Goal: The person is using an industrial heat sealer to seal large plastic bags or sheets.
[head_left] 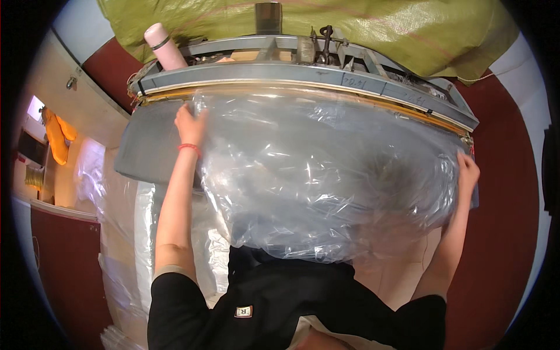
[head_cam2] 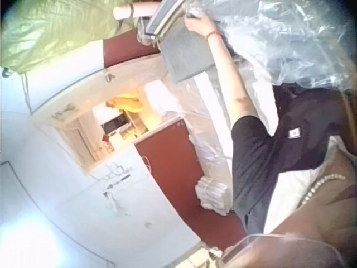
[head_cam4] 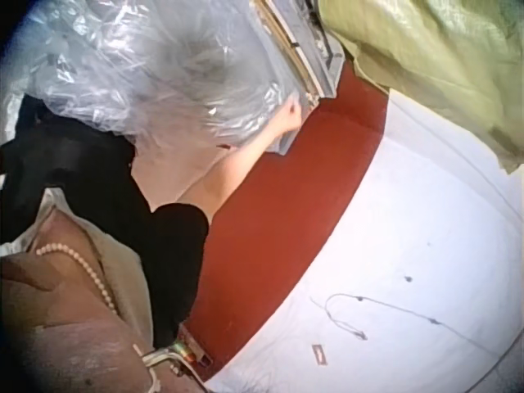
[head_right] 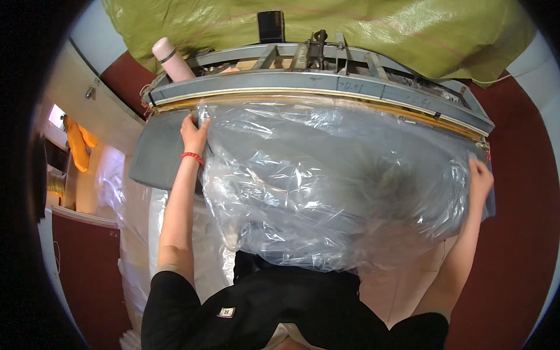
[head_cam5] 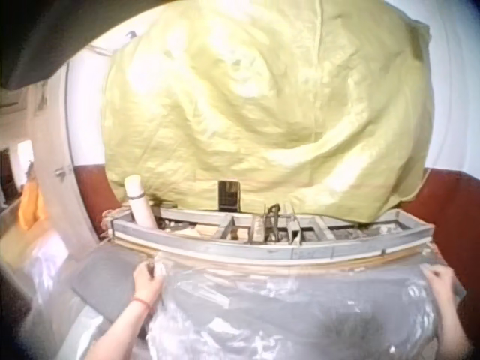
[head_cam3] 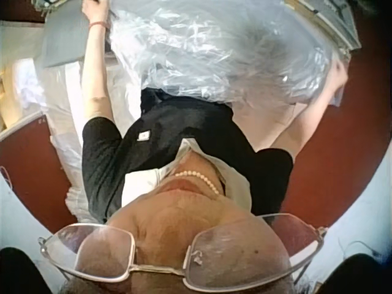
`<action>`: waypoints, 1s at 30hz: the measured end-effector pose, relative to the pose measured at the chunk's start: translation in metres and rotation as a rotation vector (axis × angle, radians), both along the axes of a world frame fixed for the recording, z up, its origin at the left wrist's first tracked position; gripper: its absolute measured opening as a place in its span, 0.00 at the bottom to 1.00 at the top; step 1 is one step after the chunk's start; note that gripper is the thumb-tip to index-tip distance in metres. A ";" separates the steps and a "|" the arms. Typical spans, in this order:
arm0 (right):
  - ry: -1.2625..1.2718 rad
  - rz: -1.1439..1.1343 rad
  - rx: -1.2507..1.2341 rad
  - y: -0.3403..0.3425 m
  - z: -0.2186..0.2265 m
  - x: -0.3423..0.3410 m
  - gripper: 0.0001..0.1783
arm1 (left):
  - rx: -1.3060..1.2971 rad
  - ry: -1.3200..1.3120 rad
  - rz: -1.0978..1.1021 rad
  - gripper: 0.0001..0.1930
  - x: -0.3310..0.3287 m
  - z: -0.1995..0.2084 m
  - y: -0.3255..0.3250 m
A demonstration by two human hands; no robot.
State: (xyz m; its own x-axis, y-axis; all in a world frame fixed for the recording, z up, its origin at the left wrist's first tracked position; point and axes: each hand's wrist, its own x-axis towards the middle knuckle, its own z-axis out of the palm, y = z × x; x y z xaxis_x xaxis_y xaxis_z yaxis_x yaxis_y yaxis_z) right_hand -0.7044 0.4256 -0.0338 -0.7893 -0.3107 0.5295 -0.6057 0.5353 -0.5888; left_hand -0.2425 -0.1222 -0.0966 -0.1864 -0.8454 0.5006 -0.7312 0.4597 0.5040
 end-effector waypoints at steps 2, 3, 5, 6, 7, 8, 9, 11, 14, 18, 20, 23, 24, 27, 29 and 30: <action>-0.124 -0.079 0.026 0.046 -0.001 0.019 0.13 | 0.130 0.141 -0.098 0.15 0.010 0.004 0.008; -0.068 -0.150 0.092 0.087 -0.018 0.009 0.12 | 0.272 0.279 -0.227 0.11 0.006 0.004 0.013; -0.020 -0.355 0.281 0.144 -0.037 0.002 0.12 | 0.400 0.526 -0.413 0.05 -0.013 0.025 0.053; 0.157 -0.459 0.213 0.132 -0.031 0.017 0.13 | 0.573 0.616 -0.530 0.04 -0.014 0.035 0.069; 0.205 -0.363 0.148 0.111 -0.016 0.031 0.13 | 0.682 0.741 -0.679 0.05 -0.014 0.047 0.087; 0.251 -0.271 0.085 0.082 0.001 0.046 0.13 | 0.776 0.868 -0.764 0.06 -0.016 0.061 0.108; 0.117 -0.120 -0.059 0.033 0.019 0.075 0.13 | 0.778 0.890 -0.807 0.08 -0.014 0.072 0.128; -0.028 0.158 -0.057 -0.067 0.061 0.144 0.12 | 0.839 0.966 -0.907 0.09 -0.006 0.085 0.155; -0.268 0.627 0.000 -0.170 0.090 0.216 0.15 | 0.845 0.999 -0.972 0.09 -0.002 0.088 0.185; -0.154 1.121 -0.045 -0.266 0.083 0.267 0.16 | 0.737 0.922 -1.121 0.10 -0.006 0.082 0.211; -0.384 1.254 0.073 -0.289 0.075 0.274 0.13 | 0.714 0.857 -1.055 0.08 -0.005 0.085 0.218; -0.549 1.324 0.164 -0.287 0.076 0.283 0.07 | 0.068 0.538 -0.856 0.10 -0.001 0.087 0.214; -0.485 1.280 0.125 -0.282 0.079 0.288 0.05 | -0.177 0.472 -0.660 0.13 0.003 0.094 0.213; -0.466 1.249 -0.211 -0.255 0.114 0.292 0.08 | 0.104 0.743 -0.720 0.15 0.008 0.079 0.202; -0.268 0.908 -0.336 -0.232 0.144 0.281 0.09 | 0.692 0.166 -1.348 0.15 0.037 0.044 0.196; -0.230 0.812 -0.511 -0.226 0.154 0.270 0.09 | 0.842 -0.078 -1.465 0.13 0.047 0.037 0.201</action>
State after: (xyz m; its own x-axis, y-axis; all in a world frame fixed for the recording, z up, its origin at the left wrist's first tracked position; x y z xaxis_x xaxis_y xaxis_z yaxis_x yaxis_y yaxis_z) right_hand -0.4339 0.1997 0.1201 -0.5377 -0.5802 0.6118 -0.5185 -0.3446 -0.7825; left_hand -0.1951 0.0789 -0.0598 -0.9991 0.0399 -0.0135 0.0020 0.3667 0.9303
